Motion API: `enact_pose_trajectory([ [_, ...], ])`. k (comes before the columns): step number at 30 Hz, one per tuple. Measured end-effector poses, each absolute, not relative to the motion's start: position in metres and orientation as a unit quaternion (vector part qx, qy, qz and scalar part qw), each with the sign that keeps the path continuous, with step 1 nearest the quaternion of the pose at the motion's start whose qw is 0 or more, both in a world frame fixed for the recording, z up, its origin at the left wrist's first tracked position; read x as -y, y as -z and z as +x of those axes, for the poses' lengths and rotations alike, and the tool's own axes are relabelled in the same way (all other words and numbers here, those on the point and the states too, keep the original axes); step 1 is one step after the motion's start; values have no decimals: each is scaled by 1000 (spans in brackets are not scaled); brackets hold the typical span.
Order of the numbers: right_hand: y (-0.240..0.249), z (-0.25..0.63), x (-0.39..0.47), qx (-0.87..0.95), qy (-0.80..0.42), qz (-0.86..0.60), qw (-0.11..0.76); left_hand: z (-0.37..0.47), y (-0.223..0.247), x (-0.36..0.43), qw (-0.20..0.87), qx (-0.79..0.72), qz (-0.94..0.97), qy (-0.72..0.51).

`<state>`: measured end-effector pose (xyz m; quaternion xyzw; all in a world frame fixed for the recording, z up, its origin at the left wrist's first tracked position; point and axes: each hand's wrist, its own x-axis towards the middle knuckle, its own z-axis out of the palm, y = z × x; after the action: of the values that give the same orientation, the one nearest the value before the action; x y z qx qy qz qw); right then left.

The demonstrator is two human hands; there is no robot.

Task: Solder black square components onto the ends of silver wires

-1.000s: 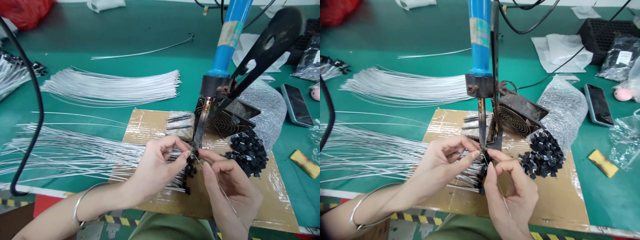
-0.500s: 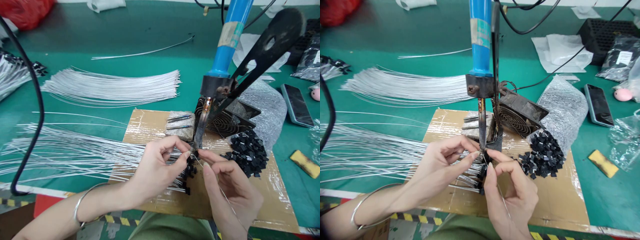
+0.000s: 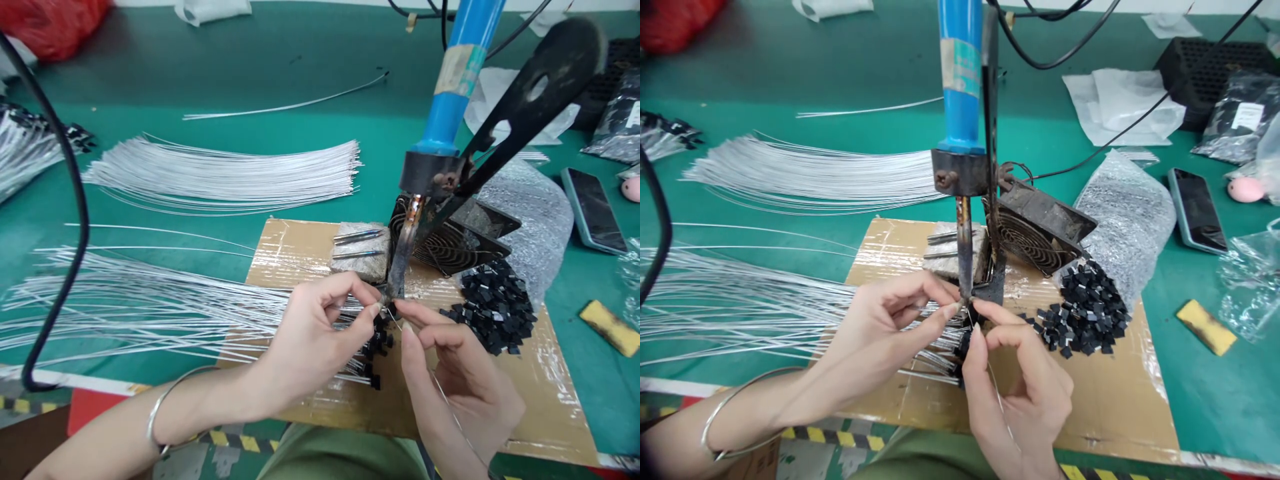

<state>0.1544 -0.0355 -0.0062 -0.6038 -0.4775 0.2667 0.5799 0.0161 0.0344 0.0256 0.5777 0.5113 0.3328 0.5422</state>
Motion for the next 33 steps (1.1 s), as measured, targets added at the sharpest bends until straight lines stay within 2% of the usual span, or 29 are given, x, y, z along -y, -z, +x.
enact_pose_trajectory([
  [33, 8, 156, 34, 503, -231, -606, 571, 16, -24, -32, 529, -521, 587, -323],
])
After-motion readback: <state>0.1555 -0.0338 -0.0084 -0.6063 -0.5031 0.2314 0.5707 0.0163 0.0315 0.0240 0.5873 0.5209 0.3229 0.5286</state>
